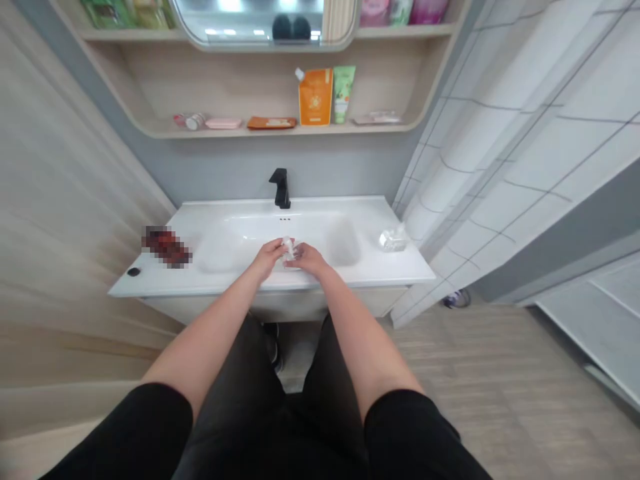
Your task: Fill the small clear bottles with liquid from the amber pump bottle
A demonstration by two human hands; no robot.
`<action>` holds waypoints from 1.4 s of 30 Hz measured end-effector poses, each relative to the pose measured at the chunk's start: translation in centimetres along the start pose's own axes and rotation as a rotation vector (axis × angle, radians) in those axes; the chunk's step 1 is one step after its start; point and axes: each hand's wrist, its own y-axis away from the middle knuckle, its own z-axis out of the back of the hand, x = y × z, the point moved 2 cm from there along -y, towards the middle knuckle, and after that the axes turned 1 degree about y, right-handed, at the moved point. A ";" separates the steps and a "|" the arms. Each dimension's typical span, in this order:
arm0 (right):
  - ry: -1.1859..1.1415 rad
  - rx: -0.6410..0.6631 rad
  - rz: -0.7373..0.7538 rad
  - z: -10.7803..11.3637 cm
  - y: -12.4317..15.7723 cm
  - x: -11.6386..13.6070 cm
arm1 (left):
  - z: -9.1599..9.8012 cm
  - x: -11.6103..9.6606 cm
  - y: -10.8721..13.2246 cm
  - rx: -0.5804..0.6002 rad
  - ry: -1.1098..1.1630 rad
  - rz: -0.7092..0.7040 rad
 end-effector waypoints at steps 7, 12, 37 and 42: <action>0.117 -0.015 0.048 -0.6 0.0 0.4 | -0.1 -0.3 0.3 -0.105 -0.034 -0.093; 0.099 -0.021 0.066 -0.6 0.2 0.5 | -0.3 -0.5 0.5 -0.060 -0.053 -0.057; 0.147 -0.037 0.037 -0.7 0.4 1.4 | -0.3 -0.6 0.5 -0.066 0.070 -0.022; 0.171 -0.039 0.040 -0.7 0.4 1.5 | -0.1 -0.4 0.4 -0.131 0.036 -0.005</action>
